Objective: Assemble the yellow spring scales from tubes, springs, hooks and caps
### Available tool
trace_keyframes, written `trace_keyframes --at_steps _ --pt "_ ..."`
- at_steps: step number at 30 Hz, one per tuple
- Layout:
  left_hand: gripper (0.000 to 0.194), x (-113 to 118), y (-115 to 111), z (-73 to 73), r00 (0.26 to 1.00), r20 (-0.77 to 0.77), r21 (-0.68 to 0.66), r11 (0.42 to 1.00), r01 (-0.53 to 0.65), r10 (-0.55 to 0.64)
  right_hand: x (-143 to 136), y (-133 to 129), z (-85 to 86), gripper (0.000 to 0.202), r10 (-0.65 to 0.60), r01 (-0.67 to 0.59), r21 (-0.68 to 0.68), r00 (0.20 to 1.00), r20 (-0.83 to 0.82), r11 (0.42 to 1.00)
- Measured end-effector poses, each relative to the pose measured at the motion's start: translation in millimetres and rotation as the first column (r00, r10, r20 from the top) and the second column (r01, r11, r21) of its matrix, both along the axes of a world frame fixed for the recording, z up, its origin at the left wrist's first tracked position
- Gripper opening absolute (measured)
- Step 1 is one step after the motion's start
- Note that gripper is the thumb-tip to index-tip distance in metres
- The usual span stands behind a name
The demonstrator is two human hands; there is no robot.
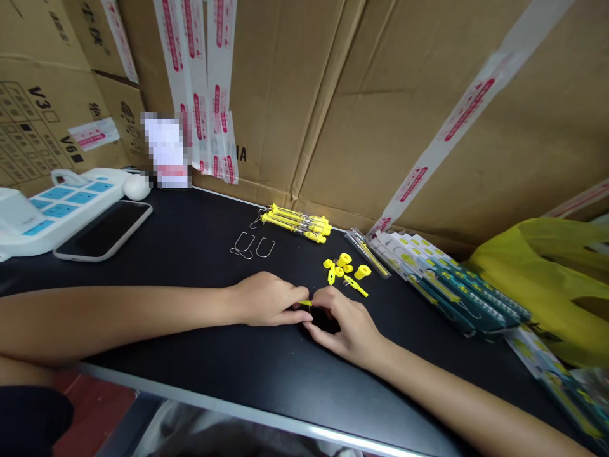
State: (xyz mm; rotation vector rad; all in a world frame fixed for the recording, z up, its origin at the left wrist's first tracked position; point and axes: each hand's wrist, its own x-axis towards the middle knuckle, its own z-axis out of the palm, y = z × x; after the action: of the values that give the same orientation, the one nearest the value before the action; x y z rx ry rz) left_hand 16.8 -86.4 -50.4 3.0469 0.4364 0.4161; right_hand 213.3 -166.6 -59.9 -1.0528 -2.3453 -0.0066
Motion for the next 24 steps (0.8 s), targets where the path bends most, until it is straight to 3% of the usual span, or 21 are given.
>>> trace_keyframes --at_steps 3,6,9,12,18,24 --pt "0.022 0.5 -2.0 0.0 0.999 -0.016 0.040 0.999 -0.035 0.036 1.2 -3.3 1.2 0.015 0.046 -0.063 0.172 0.994 0.103 0.983" --pt "0.017 1.4 -4.6 -2.2 0.999 -0.024 0.152 0.988 0.034 -0.031 1.8 -3.9 1.9 0.020 0.076 -0.107 0.236 0.988 0.135 0.966" --pt "0.022 2.1 -6.0 -5.6 0.992 0.001 0.236 0.964 0.124 -0.128 -0.3 -2.1 2.5 0.021 0.113 -0.117 0.142 0.993 0.038 0.983" --pt "0.023 2.0 -4.7 -8.2 0.990 0.033 0.224 0.966 0.129 -0.140 -3.1 -0.5 2.3 0.023 0.126 -0.125 0.081 0.992 -0.008 0.989" --pt "0.017 2.1 -2.0 -7.7 0.984 0.057 0.224 0.962 0.154 -0.170 -1.5 0.6 -3.5 0.028 0.019 -0.020 -0.020 0.998 -0.054 1.000" --pt "0.020 1.5 -1.8 -6.2 0.983 0.042 0.213 0.963 0.165 -0.177 1.7 2.0 -1.5 0.039 0.105 -0.111 -0.099 0.992 -0.069 0.989"
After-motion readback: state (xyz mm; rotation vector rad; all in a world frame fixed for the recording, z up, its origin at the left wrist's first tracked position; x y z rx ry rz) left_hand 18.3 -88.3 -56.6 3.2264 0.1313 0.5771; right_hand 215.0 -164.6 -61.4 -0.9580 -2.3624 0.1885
